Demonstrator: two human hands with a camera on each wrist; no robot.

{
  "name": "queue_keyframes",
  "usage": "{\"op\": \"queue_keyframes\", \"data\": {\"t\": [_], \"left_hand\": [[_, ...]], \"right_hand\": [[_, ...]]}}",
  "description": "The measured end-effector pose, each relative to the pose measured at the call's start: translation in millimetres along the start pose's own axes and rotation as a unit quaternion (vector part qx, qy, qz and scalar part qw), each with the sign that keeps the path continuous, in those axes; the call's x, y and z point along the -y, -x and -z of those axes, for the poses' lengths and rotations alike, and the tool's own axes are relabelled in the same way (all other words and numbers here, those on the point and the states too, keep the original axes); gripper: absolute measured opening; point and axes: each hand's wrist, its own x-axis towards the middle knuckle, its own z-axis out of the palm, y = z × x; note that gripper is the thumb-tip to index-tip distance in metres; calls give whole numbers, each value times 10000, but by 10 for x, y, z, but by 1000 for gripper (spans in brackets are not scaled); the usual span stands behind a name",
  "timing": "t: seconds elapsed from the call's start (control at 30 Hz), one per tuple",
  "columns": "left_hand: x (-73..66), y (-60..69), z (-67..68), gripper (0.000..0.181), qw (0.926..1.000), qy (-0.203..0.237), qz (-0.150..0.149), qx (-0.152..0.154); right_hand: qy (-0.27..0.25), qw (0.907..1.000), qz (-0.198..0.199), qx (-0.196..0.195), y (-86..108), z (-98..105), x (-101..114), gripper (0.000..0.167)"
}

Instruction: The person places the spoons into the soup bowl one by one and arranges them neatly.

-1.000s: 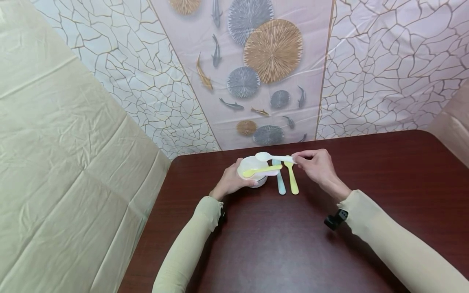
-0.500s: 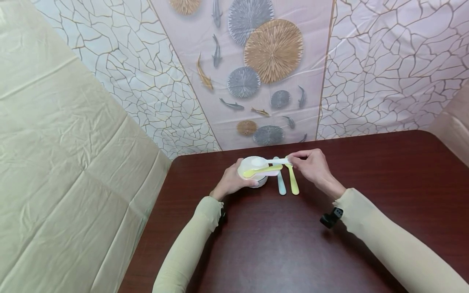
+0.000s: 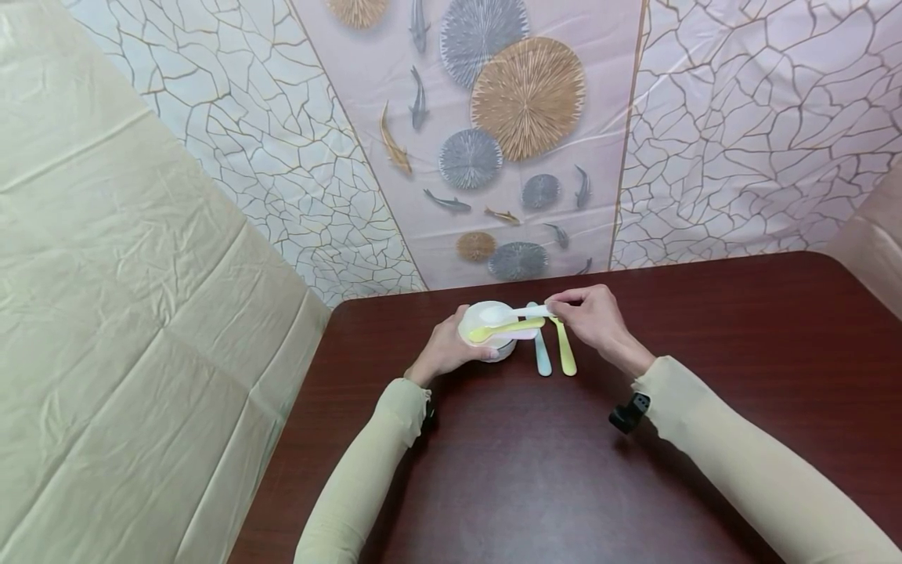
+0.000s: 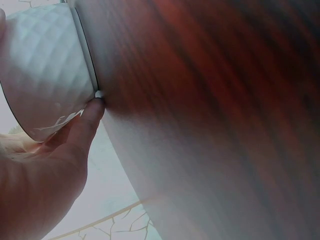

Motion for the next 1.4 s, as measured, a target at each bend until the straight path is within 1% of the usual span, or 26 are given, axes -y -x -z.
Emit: {"op": "queue_keyframes", "data": {"t": [0.27,0.53,1.03,1.4], "left_hand": [[2,-2,-2,94,10000,-41,43,16],[-1,2,9,90,10000,7,-16,19],[-2,-4,11,90,10000,-13,-38,42],[8,0,0,89,10000,35,-66,3]], "right_hand": [[73,10000,-43,-1,-28,-51,17,23],[74,9999,-99,82,-39,-85,21,24],[-75,9998,-45,172,-128,-151,-13,23],[-78,9996,-154,243,-207,-226,-69,23]]}}
